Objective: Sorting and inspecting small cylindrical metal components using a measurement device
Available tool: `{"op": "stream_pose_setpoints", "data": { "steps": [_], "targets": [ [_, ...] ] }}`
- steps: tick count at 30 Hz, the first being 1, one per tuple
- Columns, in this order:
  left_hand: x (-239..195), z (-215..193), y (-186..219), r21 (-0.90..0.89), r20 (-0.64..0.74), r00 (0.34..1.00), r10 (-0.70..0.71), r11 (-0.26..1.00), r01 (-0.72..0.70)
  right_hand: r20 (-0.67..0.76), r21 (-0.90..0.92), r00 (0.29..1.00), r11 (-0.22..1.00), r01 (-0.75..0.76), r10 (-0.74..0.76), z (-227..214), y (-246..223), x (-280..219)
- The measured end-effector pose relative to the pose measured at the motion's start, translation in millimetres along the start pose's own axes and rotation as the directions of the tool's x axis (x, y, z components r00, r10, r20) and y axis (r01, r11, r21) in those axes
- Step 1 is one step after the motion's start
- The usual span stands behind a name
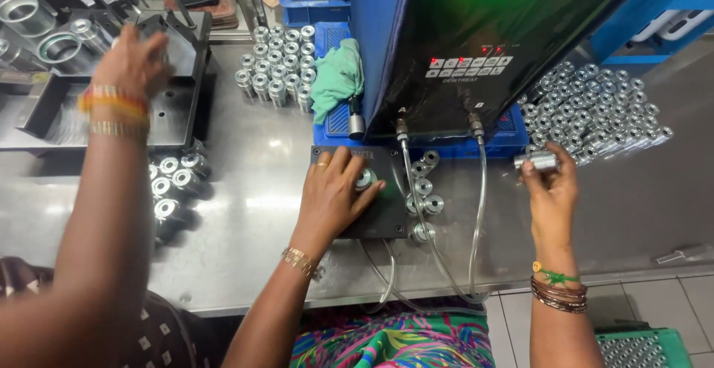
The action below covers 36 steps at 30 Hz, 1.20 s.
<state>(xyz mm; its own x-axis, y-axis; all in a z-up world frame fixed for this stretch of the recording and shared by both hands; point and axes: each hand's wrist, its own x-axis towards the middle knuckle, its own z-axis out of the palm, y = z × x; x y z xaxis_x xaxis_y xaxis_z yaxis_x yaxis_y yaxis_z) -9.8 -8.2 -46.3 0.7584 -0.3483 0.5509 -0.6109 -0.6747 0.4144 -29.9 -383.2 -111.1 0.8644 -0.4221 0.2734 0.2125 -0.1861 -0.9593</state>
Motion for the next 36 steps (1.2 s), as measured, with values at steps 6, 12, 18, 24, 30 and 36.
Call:
{"op": "stream_pose_setpoints", "data": {
  "steps": [6,12,18,24,30,36],
  "targets": [
    [14.0,-3.8,2.6,0.165,-0.019,1.0,-0.02,0.986,0.023,0.277,0.07,0.956,0.995,0.075,-0.091,84.9,-71.3,-23.6],
    [4.7,-43.2,-13.2,0.038,-0.353,0.93,-0.105,0.991,0.126,0.624,-0.092,0.749,0.93,0.355,-0.224,176.2,-107.4,-64.8],
    [-84.4,-17.0,-115.8,0.256,-0.309,0.891,-0.332,0.874,0.414,0.627,-0.215,0.716,0.815,0.537,-0.306,196.2,-102.5,-65.0],
    [-125.1,-17.2,-135.0,0.522,-0.357,0.807,-0.47,0.617,0.589,0.692,-0.239,0.575,0.613,0.753,-0.436,192.2,-108.8,-68.8],
    [-67.6,-16.3,-89.8,0.114,-0.378,0.802,-0.463,0.836,0.537,0.767,-0.291,0.519,0.517,0.805,-0.377,182.7,-111.2,-73.3],
    [-8.4,6.5,4.3,0.101,-0.139,0.951,-0.275,0.952,0.29,0.457,-0.214,0.873,0.931,0.295,-0.172,91.5,-75.2,-13.3]
  ]
}}
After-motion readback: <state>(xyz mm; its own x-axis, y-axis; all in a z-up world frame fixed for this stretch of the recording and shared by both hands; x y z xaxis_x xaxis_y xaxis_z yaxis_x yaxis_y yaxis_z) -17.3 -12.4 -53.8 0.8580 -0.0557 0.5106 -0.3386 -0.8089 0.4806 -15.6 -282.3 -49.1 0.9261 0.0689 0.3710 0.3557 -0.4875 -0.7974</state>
